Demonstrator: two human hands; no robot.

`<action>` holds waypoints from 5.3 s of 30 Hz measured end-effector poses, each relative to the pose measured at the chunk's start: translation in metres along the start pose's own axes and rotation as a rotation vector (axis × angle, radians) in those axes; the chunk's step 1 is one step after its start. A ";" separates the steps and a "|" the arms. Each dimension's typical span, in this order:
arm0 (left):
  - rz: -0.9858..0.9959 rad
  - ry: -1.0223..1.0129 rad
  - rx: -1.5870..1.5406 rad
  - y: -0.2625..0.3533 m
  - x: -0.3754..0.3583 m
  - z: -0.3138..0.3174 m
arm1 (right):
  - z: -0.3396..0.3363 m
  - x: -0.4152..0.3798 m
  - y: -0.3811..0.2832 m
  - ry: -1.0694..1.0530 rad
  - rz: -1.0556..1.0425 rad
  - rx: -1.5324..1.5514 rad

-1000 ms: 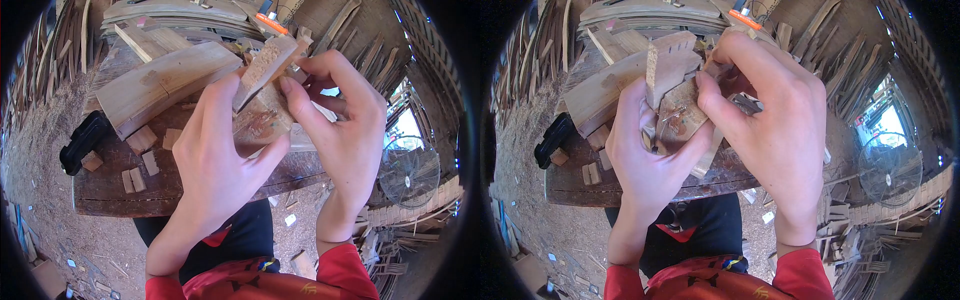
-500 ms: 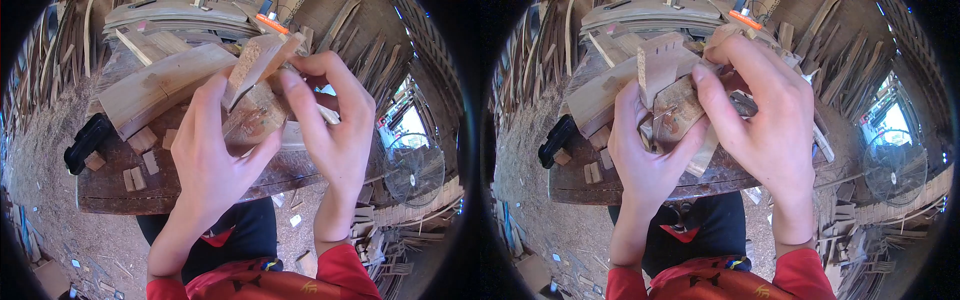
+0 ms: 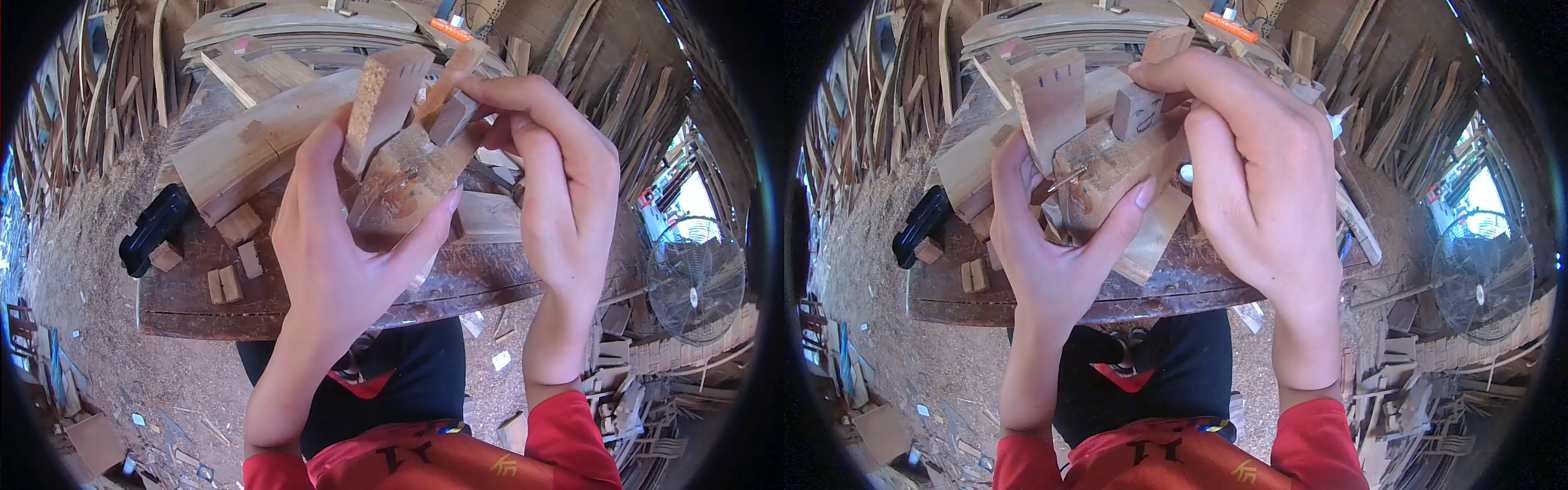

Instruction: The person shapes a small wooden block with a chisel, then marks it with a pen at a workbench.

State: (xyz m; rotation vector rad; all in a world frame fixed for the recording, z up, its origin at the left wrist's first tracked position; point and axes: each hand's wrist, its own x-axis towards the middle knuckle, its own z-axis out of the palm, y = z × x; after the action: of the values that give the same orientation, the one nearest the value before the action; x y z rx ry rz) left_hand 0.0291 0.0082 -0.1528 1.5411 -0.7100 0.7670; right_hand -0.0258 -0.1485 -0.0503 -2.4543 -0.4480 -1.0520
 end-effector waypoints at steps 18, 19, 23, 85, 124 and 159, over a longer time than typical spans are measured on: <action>0.020 -0.003 0.045 -0.002 -0.004 0.000 | -0.004 0.001 0.000 -0.005 0.101 0.149; 0.022 -0.006 0.056 -0.002 -0.004 -0.001 | -0.002 0.000 0.000 0.006 0.112 0.167; 0.030 -0.009 0.065 -0.002 -0.004 -0.001 | -0.001 -0.001 -0.011 0.008 0.189 0.133; -0.061 -0.076 -0.078 0.002 -0.005 -0.002 | 0.016 0.007 0.013 0.041 -0.329 -0.102; 0.006 -0.050 -0.101 -0.004 -0.004 0.001 | 0.024 -0.005 0.001 0.124 -0.149 -0.136; -0.107 -0.026 0.023 0.010 -0.006 0.005 | 0.007 -0.061 0.024 0.298 0.049 0.414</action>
State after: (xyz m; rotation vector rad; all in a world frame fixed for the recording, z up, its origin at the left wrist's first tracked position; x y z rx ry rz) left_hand 0.0181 0.0018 -0.1518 1.5990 -0.6345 0.6779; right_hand -0.0511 -0.1734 -0.1064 -1.9034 -0.4523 -1.1496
